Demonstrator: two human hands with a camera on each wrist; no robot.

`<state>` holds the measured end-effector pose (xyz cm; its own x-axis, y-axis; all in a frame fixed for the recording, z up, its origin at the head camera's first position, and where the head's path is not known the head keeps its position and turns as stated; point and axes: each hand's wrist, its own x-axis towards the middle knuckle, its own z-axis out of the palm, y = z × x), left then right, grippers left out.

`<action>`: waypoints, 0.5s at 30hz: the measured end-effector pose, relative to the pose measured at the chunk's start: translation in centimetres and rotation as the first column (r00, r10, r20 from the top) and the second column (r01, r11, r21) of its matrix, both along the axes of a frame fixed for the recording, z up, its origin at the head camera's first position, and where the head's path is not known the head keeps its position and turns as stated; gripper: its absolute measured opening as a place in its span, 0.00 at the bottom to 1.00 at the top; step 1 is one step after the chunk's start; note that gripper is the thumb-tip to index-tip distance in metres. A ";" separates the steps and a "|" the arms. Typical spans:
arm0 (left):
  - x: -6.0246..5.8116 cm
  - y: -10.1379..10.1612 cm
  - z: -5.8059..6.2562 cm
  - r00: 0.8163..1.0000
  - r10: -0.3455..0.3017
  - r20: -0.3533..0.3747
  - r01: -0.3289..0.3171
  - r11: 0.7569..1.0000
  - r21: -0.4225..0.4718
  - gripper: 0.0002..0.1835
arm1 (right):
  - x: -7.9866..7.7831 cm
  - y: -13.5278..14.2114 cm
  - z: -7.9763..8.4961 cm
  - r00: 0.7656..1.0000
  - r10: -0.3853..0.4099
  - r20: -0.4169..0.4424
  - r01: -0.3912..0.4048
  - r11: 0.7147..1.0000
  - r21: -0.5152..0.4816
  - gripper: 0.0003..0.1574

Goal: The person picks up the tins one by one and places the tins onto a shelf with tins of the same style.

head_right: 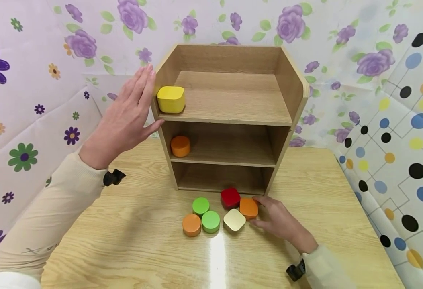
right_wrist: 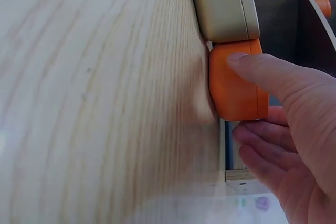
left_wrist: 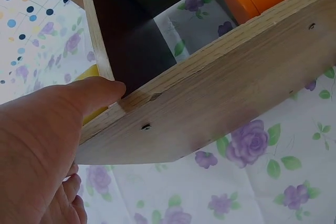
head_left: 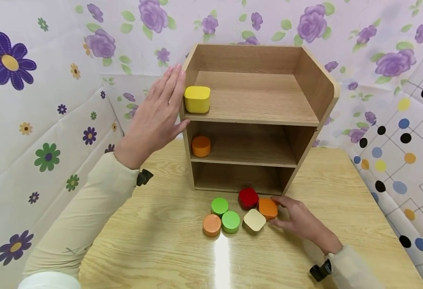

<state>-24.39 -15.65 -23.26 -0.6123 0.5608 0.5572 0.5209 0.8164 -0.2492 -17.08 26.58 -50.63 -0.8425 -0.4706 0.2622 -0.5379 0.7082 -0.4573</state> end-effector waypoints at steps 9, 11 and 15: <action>0.0 0.1 -0.1 1.000 -0.020 0.008 0.020 0.999 0.032 0.60 | -0.3 -0.1 0.0 0.995 -0.045 0.094 0.047 0.999 -0.024 0.37; 0.0 0.0 -0.1 1.000 -0.020 0.010 0.019 0.999 0.032 0.60 | -0.5 -0.1 0.1 0.993 -0.053 0.108 0.056 0.998 -0.028 0.36; 0.0 0.1 -0.1 1.000 -0.023 0.015 0.023 0.999 0.039 0.60 | -0.8 0.0 0.1 0.989 -0.051 0.138 0.058 0.997 -0.051 0.35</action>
<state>-24.39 -15.54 -23.31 -0.6082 0.5529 0.5696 0.5431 0.8131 -0.2093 -17.87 26.58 -50.51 -0.8961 -0.4111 0.1675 -0.4293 0.7063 -0.5628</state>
